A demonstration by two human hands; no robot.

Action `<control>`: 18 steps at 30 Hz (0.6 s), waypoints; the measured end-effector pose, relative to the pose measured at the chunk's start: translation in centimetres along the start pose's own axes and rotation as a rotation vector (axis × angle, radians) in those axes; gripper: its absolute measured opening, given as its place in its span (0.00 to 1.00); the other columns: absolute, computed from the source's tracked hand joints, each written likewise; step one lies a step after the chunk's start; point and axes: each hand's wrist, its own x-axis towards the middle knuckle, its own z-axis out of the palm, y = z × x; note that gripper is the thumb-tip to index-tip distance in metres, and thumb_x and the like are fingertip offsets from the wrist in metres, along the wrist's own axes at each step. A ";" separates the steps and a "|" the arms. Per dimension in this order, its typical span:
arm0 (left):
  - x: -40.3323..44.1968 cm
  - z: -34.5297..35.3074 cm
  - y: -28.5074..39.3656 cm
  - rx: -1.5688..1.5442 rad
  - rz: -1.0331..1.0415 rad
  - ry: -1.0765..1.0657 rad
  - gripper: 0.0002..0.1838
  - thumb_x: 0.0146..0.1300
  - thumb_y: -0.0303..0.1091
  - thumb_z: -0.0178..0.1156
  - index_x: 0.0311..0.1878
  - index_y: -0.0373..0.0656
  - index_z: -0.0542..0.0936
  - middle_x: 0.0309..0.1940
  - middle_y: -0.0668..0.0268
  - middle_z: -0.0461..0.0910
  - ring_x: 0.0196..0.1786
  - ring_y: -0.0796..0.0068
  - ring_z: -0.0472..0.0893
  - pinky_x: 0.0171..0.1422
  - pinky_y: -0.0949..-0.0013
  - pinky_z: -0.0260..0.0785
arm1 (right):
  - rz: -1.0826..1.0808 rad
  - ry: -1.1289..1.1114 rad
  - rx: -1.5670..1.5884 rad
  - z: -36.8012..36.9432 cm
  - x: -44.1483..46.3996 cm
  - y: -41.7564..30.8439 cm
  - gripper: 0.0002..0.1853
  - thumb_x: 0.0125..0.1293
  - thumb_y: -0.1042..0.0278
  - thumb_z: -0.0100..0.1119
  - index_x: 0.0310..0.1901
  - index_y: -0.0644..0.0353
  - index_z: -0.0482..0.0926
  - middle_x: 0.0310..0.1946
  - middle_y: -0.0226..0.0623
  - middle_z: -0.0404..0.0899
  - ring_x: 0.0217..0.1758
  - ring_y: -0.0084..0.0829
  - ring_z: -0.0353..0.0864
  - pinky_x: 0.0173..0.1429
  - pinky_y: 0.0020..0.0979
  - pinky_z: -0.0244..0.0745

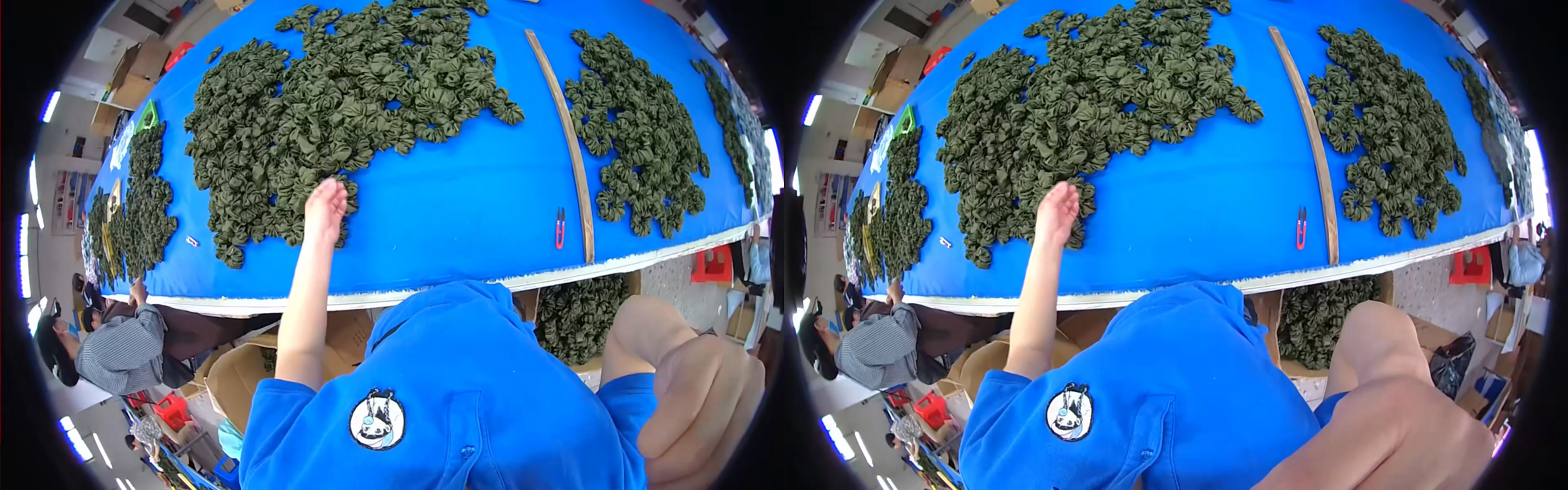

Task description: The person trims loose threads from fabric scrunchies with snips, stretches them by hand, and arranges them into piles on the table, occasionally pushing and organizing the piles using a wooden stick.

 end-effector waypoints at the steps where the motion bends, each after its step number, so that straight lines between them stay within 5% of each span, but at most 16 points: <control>1: 1.8 0.0 -0.4 0.071 0.061 -0.022 0.13 0.61 0.31 0.58 0.48 0.38 0.75 0.36 0.61 0.79 0.37 0.72 0.78 0.41 0.72 0.72 | 0.014 -0.004 0.000 0.0 0.5 0.0 0.11 0.60 0.75 0.58 0.21 0.52 0.75 0.20 0.28 0.76 0.21 0.19 0.68 0.33 0.18 0.66; 2: 3.5 1.0 -0.8 0.072 0.050 -0.038 0.13 0.61 0.31 0.58 0.48 0.38 0.75 0.36 0.61 0.79 0.37 0.72 0.78 0.41 0.72 0.72 | 0.024 -0.004 -0.006 -0.2 1.3 0.4 0.11 0.60 0.75 0.58 0.20 0.52 0.74 0.19 0.28 0.76 0.21 0.19 0.68 0.33 0.18 0.66; 5: 7.0 1.2 -0.7 0.807 0.395 0.084 0.20 0.59 0.32 0.60 0.53 0.34 0.73 0.38 0.57 0.78 0.40 0.67 0.78 0.45 0.70 0.72 | 0.024 0.020 0.030 -0.1 -0.9 -2.3 0.12 0.59 0.75 0.59 0.19 0.51 0.74 0.19 0.27 0.76 0.20 0.19 0.68 0.33 0.18 0.66; 7: 9.2 0.9 -1.7 0.956 0.492 0.123 0.21 0.58 0.31 0.60 0.53 0.33 0.73 0.39 0.56 0.78 0.40 0.64 0.78 0.46 0.68 0.72 | 0.051 0.207 -0.462 -1.2 -3.2 -3.7 0.06 0.61 0.72 0.53 0.26 0.56 0.75 0.18 0.26 0.69 0.21 0.21 0.63 0.32 0.22 0.64; 9: 11.7 -0.6 -3.1 1.541 0.736 0.236 0.22 0.55 0.32 0.62 0.52 0.34 0.74 0.40 0.56 0.78 0.39 0.61 0.78 0.48 0.65 0.72 | 0.052 0.377 -0.950 -3.1 -6.2 -5.0 0.07 0.62 0.70 0.48 0.34 0.60 0.76 0.17 0.25 0.62 0.22 0.24 0.59 0.30 0.26 0.62; 11: 11.6 -0.2 -2.2 1.609 0.490 0.271 0.21 0.52 0.32 0.63 0.50 0.36 0.75 0.39 0.57 0.78 0.39 0.58 0.78 0.49 0.64 0.70 | 0.153 0.859 -1.133 -4.4 -11.6 -4.3 0.08 0.64 0.69 0.51 0.41 0.59 0.78 0.19 0.23 0.66 0.24 0.20 0.62 0.32 0.18 0.62; 12: 11.5 0.0 -1.6 1.592 0.494 0.294 0.21 0.52 0.32 0.63 0.50 0.36 0.75 0.39 0.57 0.78 0.39 0.58 0.78 0.49 0.64 0.70 | 0.142 0.837 -1.124 -5.2 -14.7 -4.3 0.08 0.64 0.69 0.51 0.41 0.59 0.78 0.19 0.23 0.66 0.24 0.20 0.62 0.32 0.18 0.62; 14: 10.2 0.4 -0.9 1.250 0.325 0.128 0.15 0.56 0.30 0.61 0.46 0.38 0.76 0.37 0.61 0.79 0.39 0.60 0.78 0.48 0.66 0.70 | 0.566 1.666 -1.183 -6.3 -21.2 -4.0 0.09 0.64 0.69 0.55 0.45 0.58 0.78 0.21 0.22 0.68 0.25 0.17 0.64 0.32 0.16 0.63; 15: 8.8 0.7 -1.0 1.247 0.314 0.129 0.15 0.56 0.30 0.61 0.46 0.38 0.76 0.37 0.61 0.79 0.39 0.60 0.78 0.48 0.66 0.70 | 0.691 1.719 -1.177 -5.7 -24.4 -3.0 0.09 0.64 0.70 0.56 0.46 0.57 0.78 0.22 0.21 0.70 0.26 0.15 0.65 0.32 0.15 0.64; 18: 3.3 3.4 -0.5 0.376 0.198 -0.261 0.12 0.59 0.29 0.59 0.47 0.40 0.77 0.44 0.58 0.79 0.47 0.58 0.78 0.53 0.60 0.69 | 0.943 1.652 -1.104 -5.2 -28.1 2.1 0.11 0.63 0.69 0.58 0.47 0.58 0.78 0.27 0.25 0.75 0.29 0.17 0.70 0.35 0.16 0.67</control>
